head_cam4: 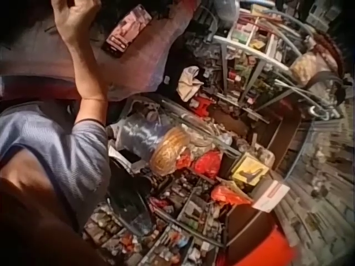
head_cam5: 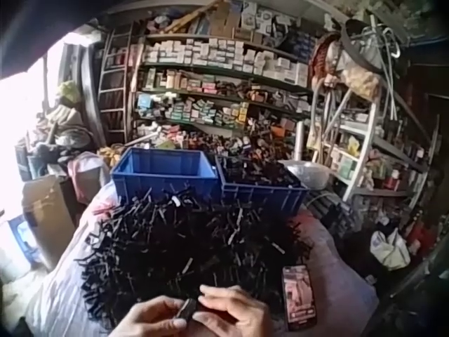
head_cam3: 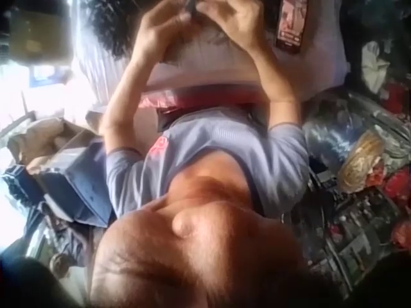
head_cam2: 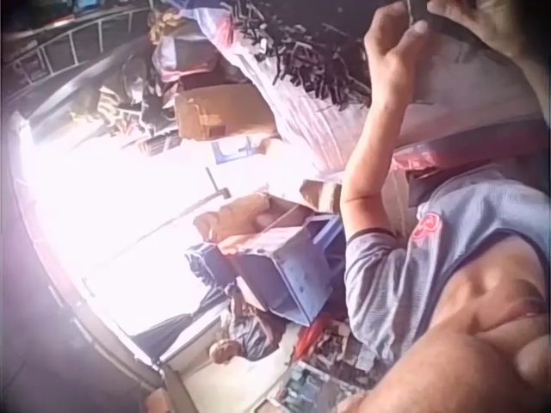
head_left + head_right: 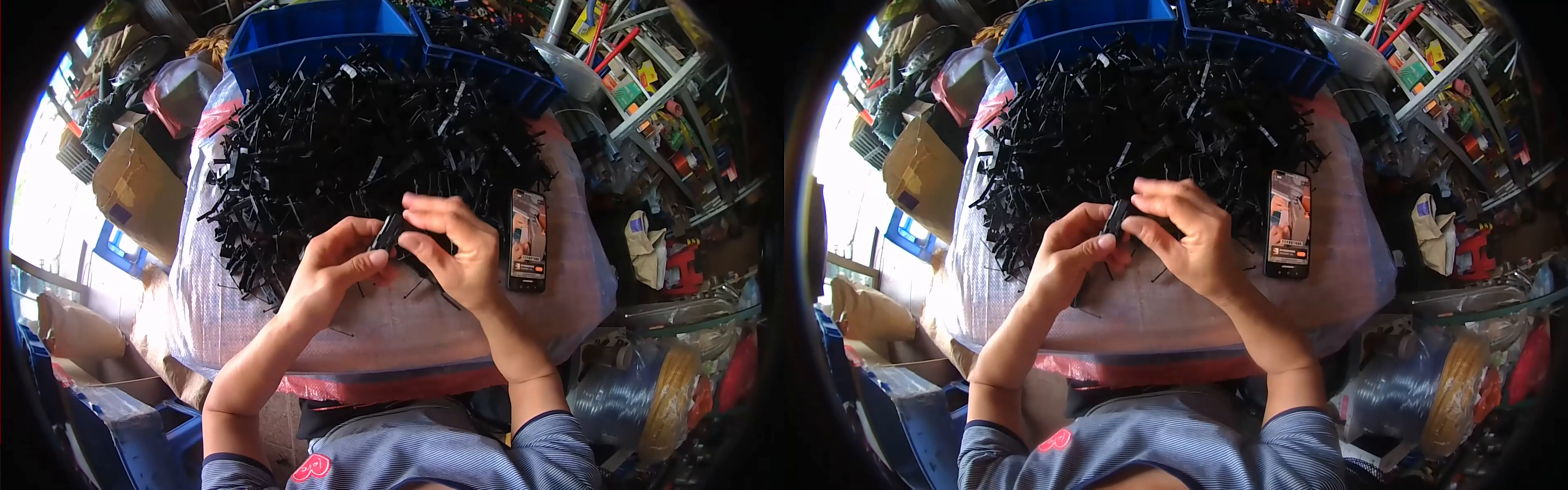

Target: Sorting small black plastic components from a large pile into two separate blue bins on a cluttered workbench.

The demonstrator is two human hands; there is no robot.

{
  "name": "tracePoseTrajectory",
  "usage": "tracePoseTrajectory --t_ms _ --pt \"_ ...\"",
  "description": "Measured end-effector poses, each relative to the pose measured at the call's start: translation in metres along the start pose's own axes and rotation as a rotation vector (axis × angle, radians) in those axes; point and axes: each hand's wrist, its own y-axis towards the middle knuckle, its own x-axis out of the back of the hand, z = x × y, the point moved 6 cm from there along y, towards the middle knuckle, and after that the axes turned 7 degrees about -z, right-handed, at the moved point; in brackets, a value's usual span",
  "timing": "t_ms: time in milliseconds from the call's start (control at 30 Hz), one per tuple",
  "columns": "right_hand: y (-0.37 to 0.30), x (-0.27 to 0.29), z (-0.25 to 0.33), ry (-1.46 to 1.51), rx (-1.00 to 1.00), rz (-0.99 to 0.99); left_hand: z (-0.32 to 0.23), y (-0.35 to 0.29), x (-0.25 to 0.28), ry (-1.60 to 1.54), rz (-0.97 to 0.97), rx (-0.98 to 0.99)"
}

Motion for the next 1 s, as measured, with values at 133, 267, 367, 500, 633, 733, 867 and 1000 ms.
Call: tracePoseTrajectory --t_ms 133,267,367,500,633,733,867,1000 --pt "0.0 -0.006 0.001 0.076 -0.087 0.062 -0.006 -0.001 0.0 0.439 -0.011 -0.228" --pt "-0.012 -0.01 -0.005 0.287 -0.322 0.013 -0.002 -0.002 -0.001 0.26 -0.073 -0.134" --pt "-0.017 -0.008 -0.014 0.404 -0.457 -0.057 0.002 0.0 0.005 0.122 -0.1 -0.072" --pt "-0.019 -0.021 -0.006 0.406 -0.433 0.219 -0.004 -0.006 0.002 0.136 -0.156 -0.275" --pt "-0.025 -0.03 -0.019 0.647 -0.638 0.23 -0.029 -0.018 -0.007 0.664 -0.202 -0.836" --pt "-0.035 -0.043 -0.025 0.972 -0.971 0.338 -0.03 -0.023 -0.012 0.711 -0.237 -0.836" --pt "-0.035 -0.037 -0.027 0.872 -0.918 0.295 -0.029 -0.015 -0.007 0.602 -0.214 -0.748" --pt "-0.009 -0.022 0.009 0.264 -0.278 0.376 -0.017 -0.005 0.013 0.125 -0.279 -0.224"
